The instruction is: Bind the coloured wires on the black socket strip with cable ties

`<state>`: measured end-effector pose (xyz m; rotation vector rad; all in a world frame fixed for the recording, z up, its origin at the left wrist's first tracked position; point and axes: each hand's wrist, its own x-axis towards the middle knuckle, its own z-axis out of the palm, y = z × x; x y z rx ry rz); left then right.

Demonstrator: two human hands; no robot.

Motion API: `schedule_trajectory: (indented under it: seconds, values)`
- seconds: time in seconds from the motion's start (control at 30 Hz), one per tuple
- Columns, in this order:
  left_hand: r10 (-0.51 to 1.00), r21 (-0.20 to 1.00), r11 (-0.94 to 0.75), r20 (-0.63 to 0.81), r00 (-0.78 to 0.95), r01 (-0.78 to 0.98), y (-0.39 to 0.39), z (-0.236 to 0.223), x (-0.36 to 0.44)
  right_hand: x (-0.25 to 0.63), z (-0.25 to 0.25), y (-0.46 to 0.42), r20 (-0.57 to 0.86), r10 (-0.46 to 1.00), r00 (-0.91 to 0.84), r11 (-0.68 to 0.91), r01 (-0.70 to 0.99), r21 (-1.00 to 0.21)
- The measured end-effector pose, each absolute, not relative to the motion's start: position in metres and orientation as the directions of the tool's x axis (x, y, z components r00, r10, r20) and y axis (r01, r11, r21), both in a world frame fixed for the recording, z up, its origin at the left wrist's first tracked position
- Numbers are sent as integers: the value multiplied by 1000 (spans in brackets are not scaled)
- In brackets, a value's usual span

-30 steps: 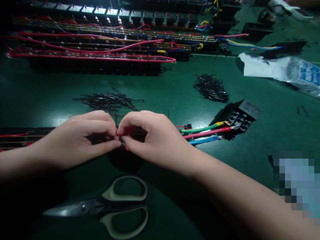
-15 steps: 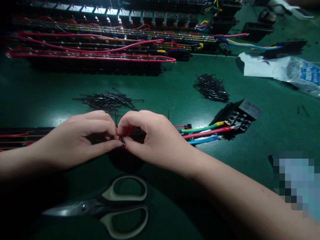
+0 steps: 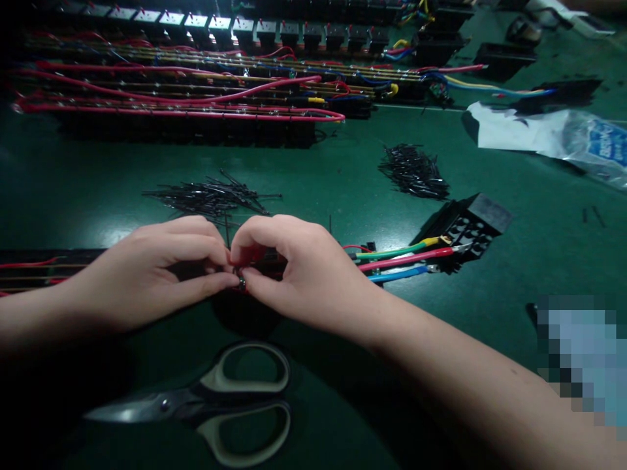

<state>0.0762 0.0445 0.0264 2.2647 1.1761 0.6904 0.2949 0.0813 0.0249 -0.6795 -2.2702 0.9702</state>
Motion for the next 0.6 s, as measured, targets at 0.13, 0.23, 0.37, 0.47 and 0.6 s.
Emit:
schedule_trajectory:
  seconds: [0.13,0.23,0.37,0.47,0.6]
  values:
    - [837,629,-513,216,503,584,45,26,76,295,25,80,305,641,-704,608,224,-762]
    - [836,631,-513,212,506,582,45,27,77,295,25,80,297,647,-703,605,237,-760]
    - [837,625,-505,188,514,595,46,27,77,294,25,80,278,653,-704,593,248,-766]
    - [839,616,-502,175,516,608,45,27,77,295,26,80,269,655,-706,585,249,-772]
    - [843,614,-496,172,509,614,45,26,77,295,25,79,272,655,-705,586,246,-772]
